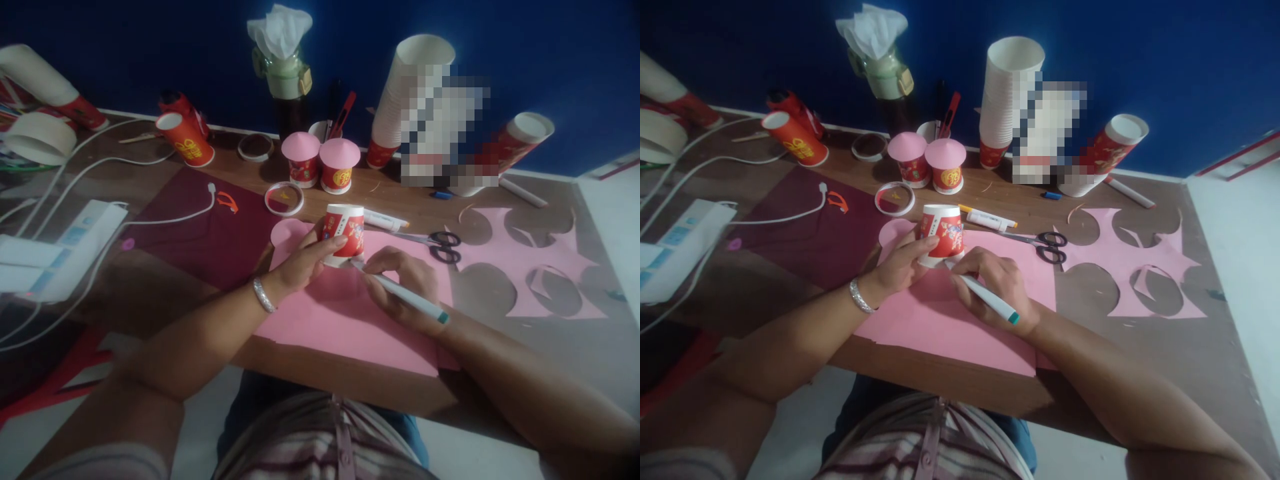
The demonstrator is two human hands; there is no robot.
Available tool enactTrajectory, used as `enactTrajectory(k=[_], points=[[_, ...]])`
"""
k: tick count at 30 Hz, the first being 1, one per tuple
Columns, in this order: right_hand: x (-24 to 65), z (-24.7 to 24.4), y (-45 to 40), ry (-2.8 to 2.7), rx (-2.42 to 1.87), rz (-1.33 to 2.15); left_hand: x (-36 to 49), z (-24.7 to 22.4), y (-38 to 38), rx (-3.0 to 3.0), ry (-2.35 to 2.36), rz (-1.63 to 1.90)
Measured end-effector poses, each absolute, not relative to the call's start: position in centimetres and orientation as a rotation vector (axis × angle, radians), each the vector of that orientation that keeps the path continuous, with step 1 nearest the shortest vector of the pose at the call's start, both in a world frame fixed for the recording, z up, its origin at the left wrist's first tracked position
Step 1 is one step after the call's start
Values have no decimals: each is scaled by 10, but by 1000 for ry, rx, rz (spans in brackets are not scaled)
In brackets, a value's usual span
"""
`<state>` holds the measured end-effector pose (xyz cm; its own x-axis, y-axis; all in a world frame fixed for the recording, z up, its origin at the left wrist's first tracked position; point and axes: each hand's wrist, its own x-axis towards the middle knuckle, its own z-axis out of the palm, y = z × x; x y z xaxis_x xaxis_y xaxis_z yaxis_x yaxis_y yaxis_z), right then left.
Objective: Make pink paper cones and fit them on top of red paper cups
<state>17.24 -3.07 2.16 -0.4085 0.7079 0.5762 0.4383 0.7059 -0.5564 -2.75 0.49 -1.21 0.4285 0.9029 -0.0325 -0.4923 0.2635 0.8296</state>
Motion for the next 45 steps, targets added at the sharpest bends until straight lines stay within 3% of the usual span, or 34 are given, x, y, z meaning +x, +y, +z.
enactTrajectory(k=[45], points=[[171, 20, -27, -2033, -855, 341, -28, -12, 6, 776, 580, 1034]])
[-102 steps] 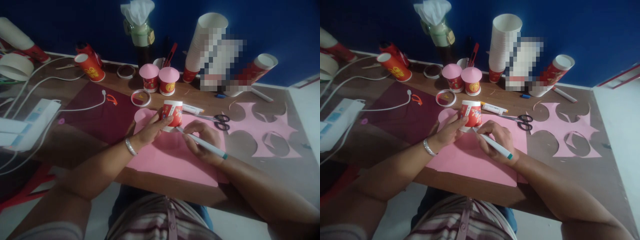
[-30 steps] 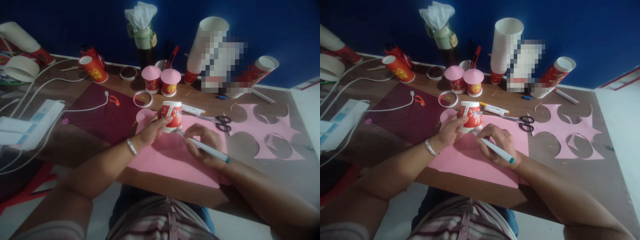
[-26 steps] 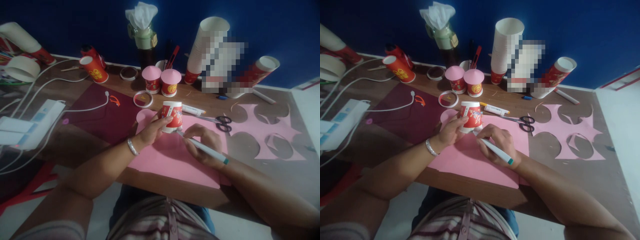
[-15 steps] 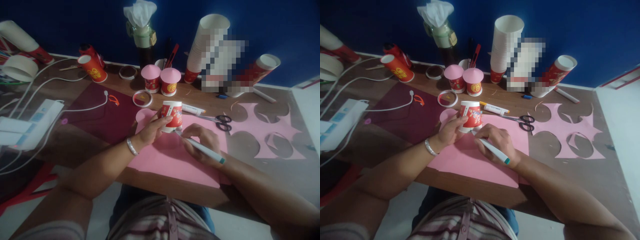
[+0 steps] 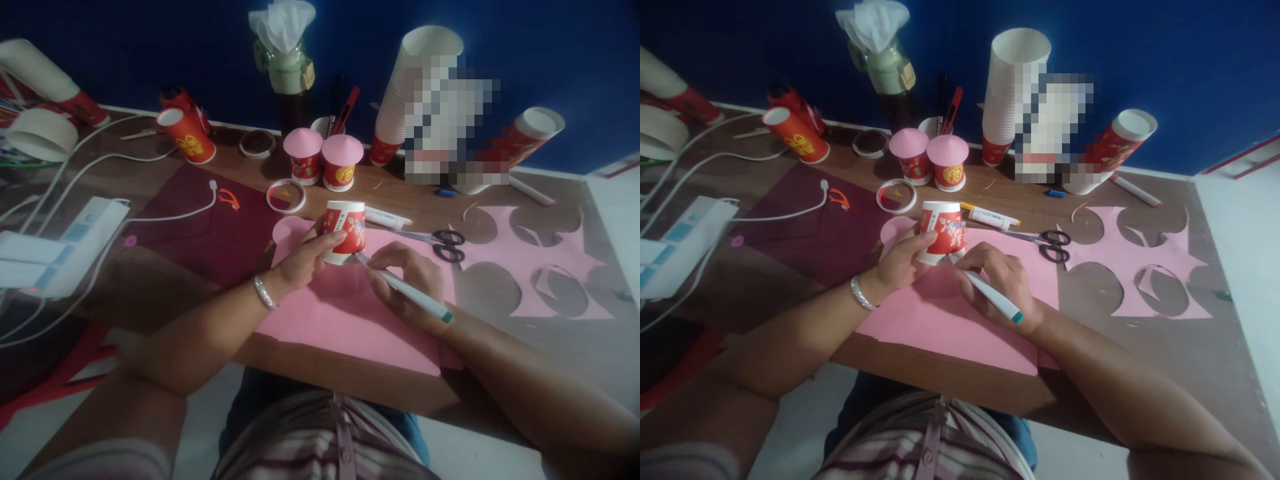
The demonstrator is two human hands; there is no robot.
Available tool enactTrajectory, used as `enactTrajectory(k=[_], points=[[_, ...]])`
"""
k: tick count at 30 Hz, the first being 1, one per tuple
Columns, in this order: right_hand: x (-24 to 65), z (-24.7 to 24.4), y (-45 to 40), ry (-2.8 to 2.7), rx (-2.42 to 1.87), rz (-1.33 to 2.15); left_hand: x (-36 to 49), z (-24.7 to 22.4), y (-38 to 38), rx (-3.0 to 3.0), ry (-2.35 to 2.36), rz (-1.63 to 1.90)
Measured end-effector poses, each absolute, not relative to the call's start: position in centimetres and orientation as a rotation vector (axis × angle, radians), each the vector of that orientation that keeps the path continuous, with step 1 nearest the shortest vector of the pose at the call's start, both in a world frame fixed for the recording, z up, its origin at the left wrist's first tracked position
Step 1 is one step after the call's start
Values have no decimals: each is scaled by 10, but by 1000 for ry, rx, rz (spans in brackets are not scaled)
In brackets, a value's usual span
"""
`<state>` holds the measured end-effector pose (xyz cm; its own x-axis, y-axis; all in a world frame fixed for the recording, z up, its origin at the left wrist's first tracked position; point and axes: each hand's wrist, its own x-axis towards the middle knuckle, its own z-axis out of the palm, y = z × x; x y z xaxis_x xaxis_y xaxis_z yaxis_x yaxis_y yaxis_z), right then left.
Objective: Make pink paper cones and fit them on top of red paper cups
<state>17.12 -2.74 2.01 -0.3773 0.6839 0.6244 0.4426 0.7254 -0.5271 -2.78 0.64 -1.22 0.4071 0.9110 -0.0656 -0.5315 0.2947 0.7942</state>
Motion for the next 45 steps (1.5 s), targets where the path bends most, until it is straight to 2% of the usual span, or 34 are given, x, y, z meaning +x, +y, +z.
enactTrajectory(k=[45], points=[[171, 26, -31, -2087, -832, 353, -29, -12, 4, 854, 562, 1013]])
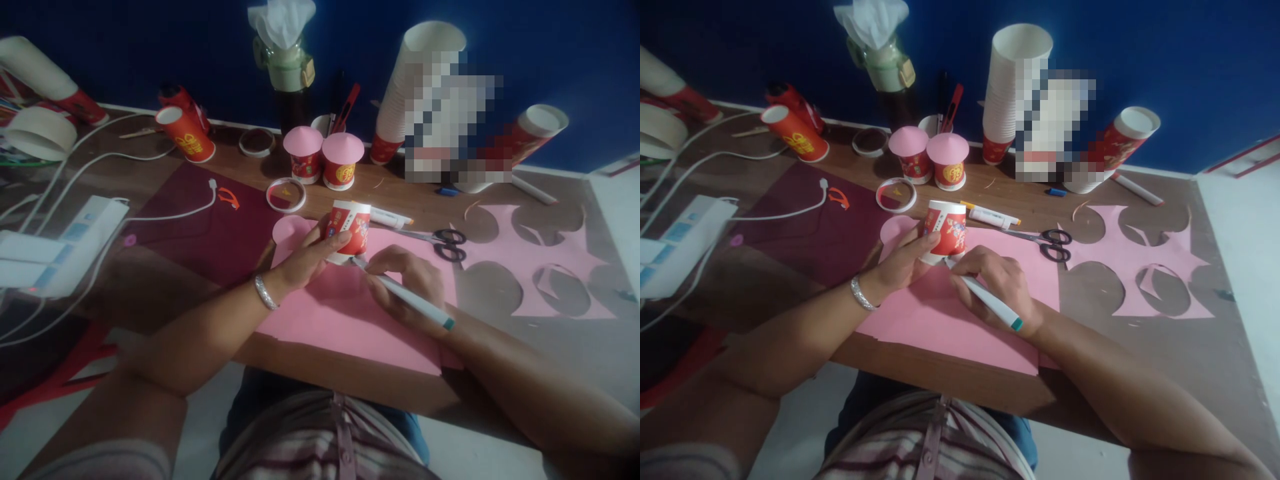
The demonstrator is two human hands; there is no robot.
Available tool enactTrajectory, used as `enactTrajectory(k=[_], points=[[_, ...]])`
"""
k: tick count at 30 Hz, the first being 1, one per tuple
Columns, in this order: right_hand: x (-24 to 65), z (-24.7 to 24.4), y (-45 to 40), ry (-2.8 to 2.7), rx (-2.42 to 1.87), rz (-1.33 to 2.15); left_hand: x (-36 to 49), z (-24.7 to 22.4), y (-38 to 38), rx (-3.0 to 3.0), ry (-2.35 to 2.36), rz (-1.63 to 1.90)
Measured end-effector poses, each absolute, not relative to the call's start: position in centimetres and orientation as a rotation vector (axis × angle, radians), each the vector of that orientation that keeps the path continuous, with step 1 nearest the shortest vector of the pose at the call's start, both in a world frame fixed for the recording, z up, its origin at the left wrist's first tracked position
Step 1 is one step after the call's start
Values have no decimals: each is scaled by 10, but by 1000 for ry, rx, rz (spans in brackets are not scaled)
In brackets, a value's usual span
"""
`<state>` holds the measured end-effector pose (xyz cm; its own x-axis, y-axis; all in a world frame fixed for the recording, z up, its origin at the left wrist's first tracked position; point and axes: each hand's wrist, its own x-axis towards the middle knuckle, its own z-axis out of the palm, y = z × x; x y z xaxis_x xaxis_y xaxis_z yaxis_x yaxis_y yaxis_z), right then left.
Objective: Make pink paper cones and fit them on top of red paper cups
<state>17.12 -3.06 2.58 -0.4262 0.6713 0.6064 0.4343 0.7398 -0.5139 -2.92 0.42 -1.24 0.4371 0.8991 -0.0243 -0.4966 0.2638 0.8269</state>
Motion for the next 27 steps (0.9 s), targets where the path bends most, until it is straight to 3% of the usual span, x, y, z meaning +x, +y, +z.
enactTrajectory(k=[27], points=[[172, 24, -30, -2086, -768, 387, -29, -10, 6, 862, 531, 1010]])
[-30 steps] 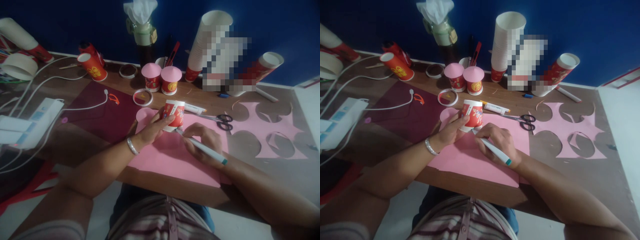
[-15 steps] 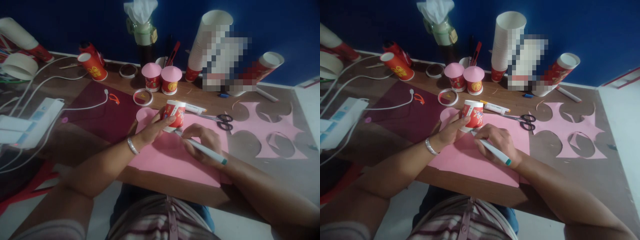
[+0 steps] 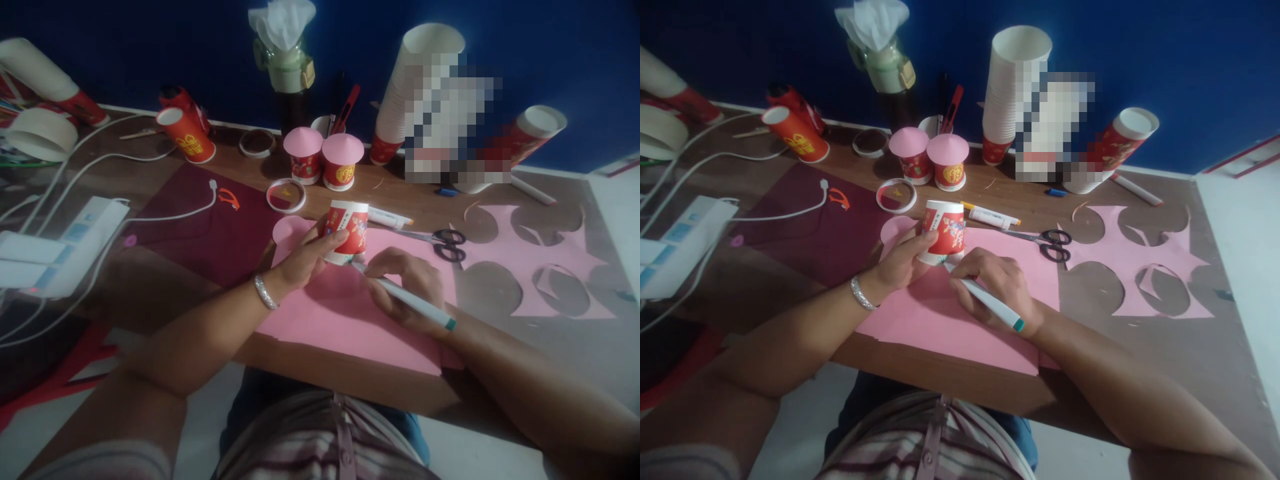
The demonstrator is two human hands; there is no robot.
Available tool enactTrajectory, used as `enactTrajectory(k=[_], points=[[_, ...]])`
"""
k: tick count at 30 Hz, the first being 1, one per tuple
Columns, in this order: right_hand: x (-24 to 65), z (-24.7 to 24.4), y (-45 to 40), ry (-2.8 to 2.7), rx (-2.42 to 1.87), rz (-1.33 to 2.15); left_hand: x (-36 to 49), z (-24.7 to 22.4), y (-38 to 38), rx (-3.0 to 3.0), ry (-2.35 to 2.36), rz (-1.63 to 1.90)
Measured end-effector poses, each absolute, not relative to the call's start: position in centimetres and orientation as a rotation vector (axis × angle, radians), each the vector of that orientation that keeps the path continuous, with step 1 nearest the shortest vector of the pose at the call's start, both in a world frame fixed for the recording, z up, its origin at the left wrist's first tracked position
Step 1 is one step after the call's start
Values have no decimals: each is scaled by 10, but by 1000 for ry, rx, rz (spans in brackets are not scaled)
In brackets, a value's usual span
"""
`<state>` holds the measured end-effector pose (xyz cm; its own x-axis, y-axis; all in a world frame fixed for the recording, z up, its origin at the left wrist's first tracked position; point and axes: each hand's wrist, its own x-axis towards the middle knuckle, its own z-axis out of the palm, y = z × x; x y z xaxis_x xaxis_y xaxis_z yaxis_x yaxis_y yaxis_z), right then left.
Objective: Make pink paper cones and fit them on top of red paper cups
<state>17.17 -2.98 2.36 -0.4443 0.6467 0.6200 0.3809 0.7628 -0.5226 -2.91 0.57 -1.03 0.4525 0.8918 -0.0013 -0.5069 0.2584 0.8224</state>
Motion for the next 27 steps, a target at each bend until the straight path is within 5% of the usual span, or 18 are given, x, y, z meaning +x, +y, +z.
enactTrajectory(k=[27], points=[[172, 25, -28, -2040, -748, 350, -29, -19, 5, 873, 585, 1018]])
